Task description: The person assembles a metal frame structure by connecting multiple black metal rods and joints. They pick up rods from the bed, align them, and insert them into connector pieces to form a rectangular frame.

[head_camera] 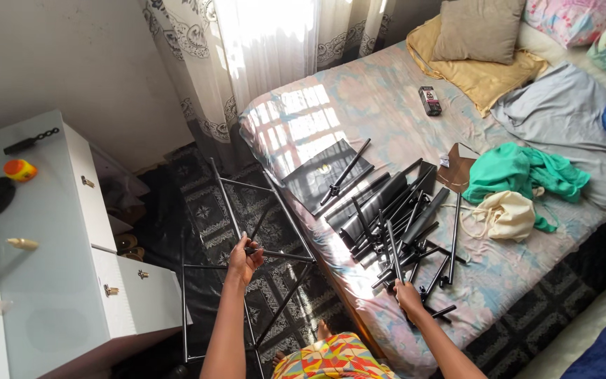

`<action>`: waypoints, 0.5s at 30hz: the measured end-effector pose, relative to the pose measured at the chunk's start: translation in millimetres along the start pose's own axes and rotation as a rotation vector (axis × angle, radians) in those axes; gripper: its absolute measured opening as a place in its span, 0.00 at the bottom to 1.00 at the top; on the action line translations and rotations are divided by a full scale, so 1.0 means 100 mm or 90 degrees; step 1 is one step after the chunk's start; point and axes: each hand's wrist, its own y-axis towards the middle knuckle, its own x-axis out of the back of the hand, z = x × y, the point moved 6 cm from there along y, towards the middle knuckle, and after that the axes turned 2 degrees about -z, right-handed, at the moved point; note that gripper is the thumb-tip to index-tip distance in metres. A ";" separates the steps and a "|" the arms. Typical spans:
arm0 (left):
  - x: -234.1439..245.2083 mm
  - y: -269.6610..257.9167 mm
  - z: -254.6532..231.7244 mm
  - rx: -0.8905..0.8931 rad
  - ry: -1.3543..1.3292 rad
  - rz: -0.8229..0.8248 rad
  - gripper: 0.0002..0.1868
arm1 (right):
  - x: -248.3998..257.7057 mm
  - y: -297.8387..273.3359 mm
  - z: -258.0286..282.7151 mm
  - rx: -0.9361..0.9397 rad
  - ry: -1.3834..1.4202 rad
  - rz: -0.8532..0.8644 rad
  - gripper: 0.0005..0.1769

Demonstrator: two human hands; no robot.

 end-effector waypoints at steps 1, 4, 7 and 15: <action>0.02 -0.04 -0.02 0.000 0.020 0.004 0.16 | 0.04 0.11 0.00 -0.025 -0.027 -0.029 0.23; 0.03 -0.18 -0.07 -0.035 0.034 0.018 0.14 | 0.20 0.55 0.13 0.034 -0.114 -0.100 0.26; 0.00 -0.42 -0.25 -0.089 0.029 0.019 0.13 | 0.40 0.95 0.48 0.322 -0.195 -0.290 0.29; -0.55 -1.16 -0.96 -0.136 -0.161 0.153 0.13 | -0.69 0.96 0.49 0.275 -0.099 0.070 0.22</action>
